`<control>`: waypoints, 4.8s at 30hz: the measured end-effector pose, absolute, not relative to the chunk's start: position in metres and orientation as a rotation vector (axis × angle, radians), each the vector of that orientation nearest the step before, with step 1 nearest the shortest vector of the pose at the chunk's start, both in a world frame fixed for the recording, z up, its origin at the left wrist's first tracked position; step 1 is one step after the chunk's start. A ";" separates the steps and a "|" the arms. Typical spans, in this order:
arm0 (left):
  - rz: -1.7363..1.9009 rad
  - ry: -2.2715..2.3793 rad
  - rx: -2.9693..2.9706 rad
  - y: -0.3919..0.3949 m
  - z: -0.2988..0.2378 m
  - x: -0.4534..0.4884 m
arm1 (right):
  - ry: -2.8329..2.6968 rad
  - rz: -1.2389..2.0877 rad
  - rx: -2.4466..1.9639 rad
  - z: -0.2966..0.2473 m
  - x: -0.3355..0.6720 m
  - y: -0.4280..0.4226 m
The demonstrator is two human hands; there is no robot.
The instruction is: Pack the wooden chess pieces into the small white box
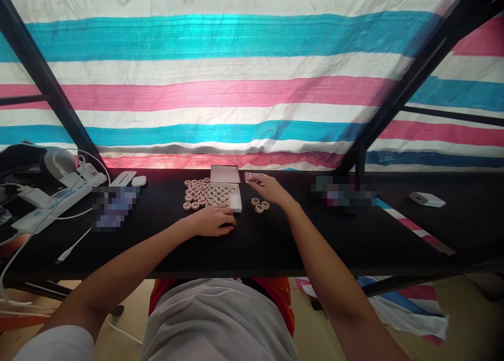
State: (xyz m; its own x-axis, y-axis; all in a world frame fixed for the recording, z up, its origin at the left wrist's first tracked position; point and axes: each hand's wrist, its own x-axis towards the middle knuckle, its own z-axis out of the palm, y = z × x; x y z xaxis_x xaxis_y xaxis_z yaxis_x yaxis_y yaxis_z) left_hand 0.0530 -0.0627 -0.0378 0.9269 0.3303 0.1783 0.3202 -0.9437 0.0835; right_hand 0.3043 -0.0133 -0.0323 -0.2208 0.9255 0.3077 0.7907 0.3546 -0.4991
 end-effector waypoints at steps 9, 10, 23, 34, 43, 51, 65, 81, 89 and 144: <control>0.298 0.511 3.034 -0.063 -0.038 0.053 | -2.197 0.891 -1.722 -0.031 0.327 -0.017; 0.301 0.506 3.035 -0.063 -0.038 0.053 | -2.196 0.865 -1.724 -0.031 0.322 -0.018; 0.332 0.479 3.028 -0.063 -0.037 0.053 | -2.087 0.213 -1.483 -0.029 0.292 -0.023; 0.335 0.498 3.024 -0.063 -0.039 0.053 | -2.305 0.227 -1.421 -0.051 0.259 -0.020; 0.321 0.503 3.033 -0.062 -0.038 0.053 | -2.168 0.144 -1.363 -0.045 0.263 -0.019; 0.280 0.507 3.043 -0.062 -0.038 0.052 | -2.149 0.910 -1.748 -0.023 0.332 -0.020; 0.282 0.514 3.037 -0.063 -0.036 0.052 | -2.311 0.880 -1.680 -0.037 0.311 -0.016; 0.325 0.511 3.053 -0.063 -0.039 0.053 | -2.315 0.408 -1.304 -0.044 0.264 -0.028; 0.286 0.520 3.055 -0.063 -0.038 0.053 | -2.320 0.471 -1.301 -0.044 0.268 -0.026; 0.393 1.773 2.689 0.005 -0.006 -0.027 | -2.251 0.425 -1.396 -0.038 0.277 -0.027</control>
State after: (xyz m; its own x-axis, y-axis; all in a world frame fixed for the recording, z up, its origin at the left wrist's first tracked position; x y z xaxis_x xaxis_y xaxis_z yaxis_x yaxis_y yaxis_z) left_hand -0.0271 0.0045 -0.0065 0.3752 0.8907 0.2567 0.9157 -0.3991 0.0463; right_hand 0.2767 -0.0269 -0.0383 -0.3832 0.8981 0.2157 0.7579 0.4392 -0.4823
